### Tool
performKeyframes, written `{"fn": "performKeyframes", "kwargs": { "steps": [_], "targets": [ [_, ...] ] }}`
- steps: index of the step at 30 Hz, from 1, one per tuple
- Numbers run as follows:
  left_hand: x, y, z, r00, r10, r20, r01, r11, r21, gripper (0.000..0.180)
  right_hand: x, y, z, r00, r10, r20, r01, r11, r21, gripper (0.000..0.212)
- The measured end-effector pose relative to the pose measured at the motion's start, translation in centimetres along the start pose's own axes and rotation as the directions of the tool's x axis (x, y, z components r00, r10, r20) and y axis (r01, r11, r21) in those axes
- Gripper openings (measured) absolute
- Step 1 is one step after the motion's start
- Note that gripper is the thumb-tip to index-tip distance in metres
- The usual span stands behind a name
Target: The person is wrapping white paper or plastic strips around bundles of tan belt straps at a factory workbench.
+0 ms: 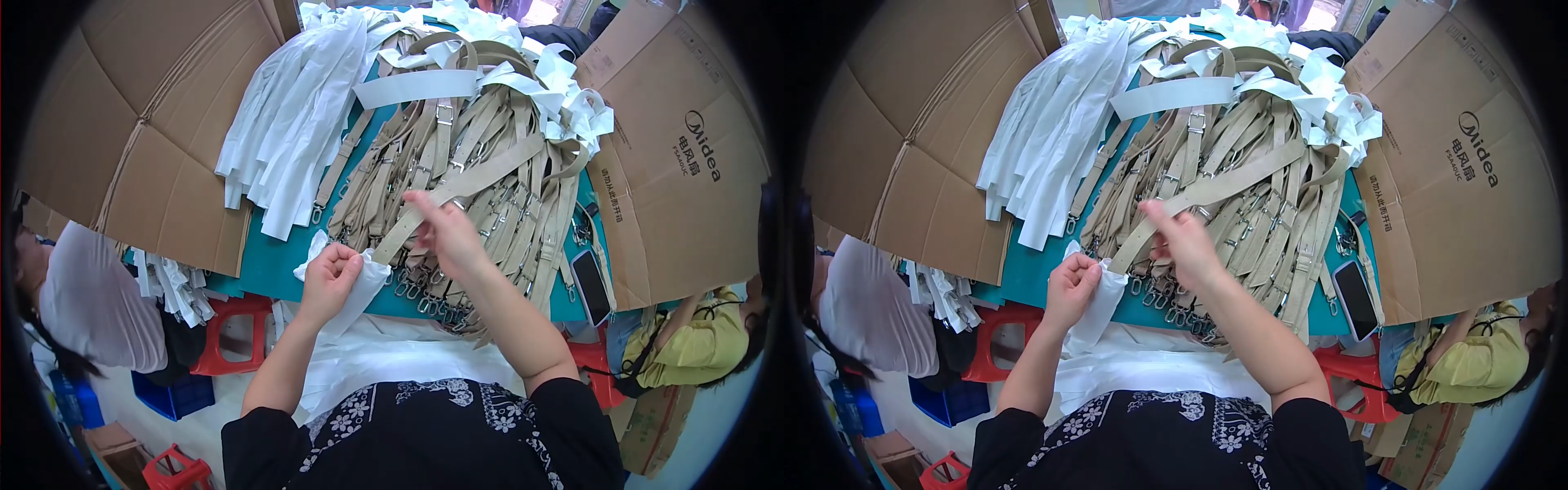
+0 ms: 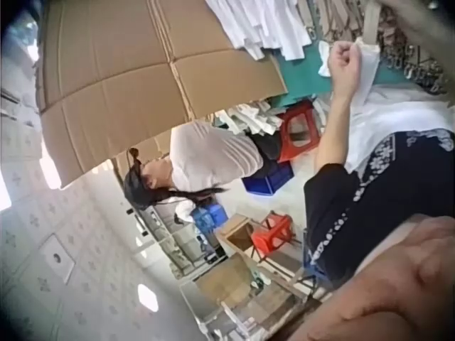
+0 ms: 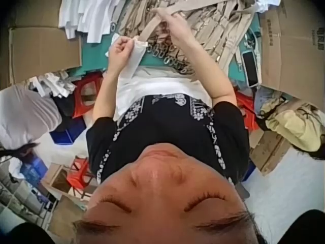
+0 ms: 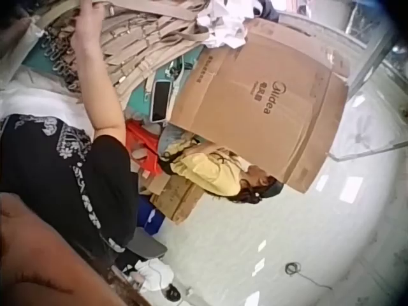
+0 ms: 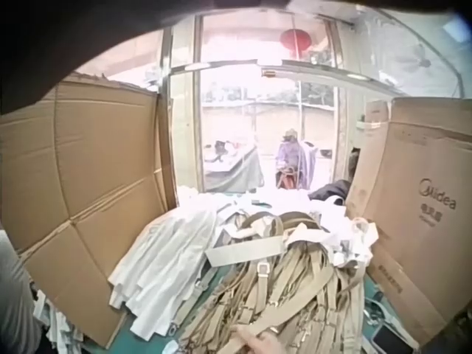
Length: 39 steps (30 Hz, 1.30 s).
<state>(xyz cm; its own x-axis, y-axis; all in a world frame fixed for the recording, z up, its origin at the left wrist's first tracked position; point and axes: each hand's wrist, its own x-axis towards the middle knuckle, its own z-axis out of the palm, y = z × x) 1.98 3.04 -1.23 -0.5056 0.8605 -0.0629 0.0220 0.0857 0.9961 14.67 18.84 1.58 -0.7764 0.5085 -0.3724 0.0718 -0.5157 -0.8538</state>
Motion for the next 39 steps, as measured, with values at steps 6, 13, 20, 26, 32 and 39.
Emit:
{"fn": "performKeyframes", "kwargs": {
  "steps": [6, 13, 20, 26, 32, 39],
  "targets": [
    [-0.5, 1.2, 0.9, 0.997, 0.068, -0.048, -0.072, 0.993, -0.092, 0.011, -2.1, 2.8, 2.3, 0.976, -0.12, 0.184, 0.178, 0.921, -0.345, 0.033],
    [-1.0, 1.0, 0.4, 0.999, -0.003, -0.039, 0.002, 1.0, -0.031, 0.01, -0.6, -0.1, 0.2, 0.941, -0.329, 0.084, 0.339, 0.921, -0.191, 0.05],
    [-1.2, -0.2, 0.2, 1.0, -0.028, 0.002, 0.028, 0.994, -0.11, 0.009, -1.4, 1.7, 1.7, 0.882, -0.414, 0.225, 0.471, 0.791, -0.392, 0.052],
    [-1.7, -0.5, 0.7, 1.0, 0.004, 0.014, -0.001, 0.986, -0.165, 0.01, -2.1, 3.0, 2.4, 0.806, -0.433, 0.403, 0.59, 0.641, -0.491, 0.044],
    [-1.7, 0.1, -0.8, 0.997, -0.059, 0.042, 0.065, 0.989, -0.134, 0.008, -1.8, 2.2, 2.2, 0.83, -0.466, 0.305, 0.555, 0.738, -0.383, 0.051],
    [-0.6, 5.1, -1.7, 0.973, 0.041, 0.227, -0.023, 0.997, -0.08, 0.016, -3.0, -1.5, 3.7, 0.966, -0.167, 0.199, 0.153, 0.985, 0.085, 0.051]
  ]
}}
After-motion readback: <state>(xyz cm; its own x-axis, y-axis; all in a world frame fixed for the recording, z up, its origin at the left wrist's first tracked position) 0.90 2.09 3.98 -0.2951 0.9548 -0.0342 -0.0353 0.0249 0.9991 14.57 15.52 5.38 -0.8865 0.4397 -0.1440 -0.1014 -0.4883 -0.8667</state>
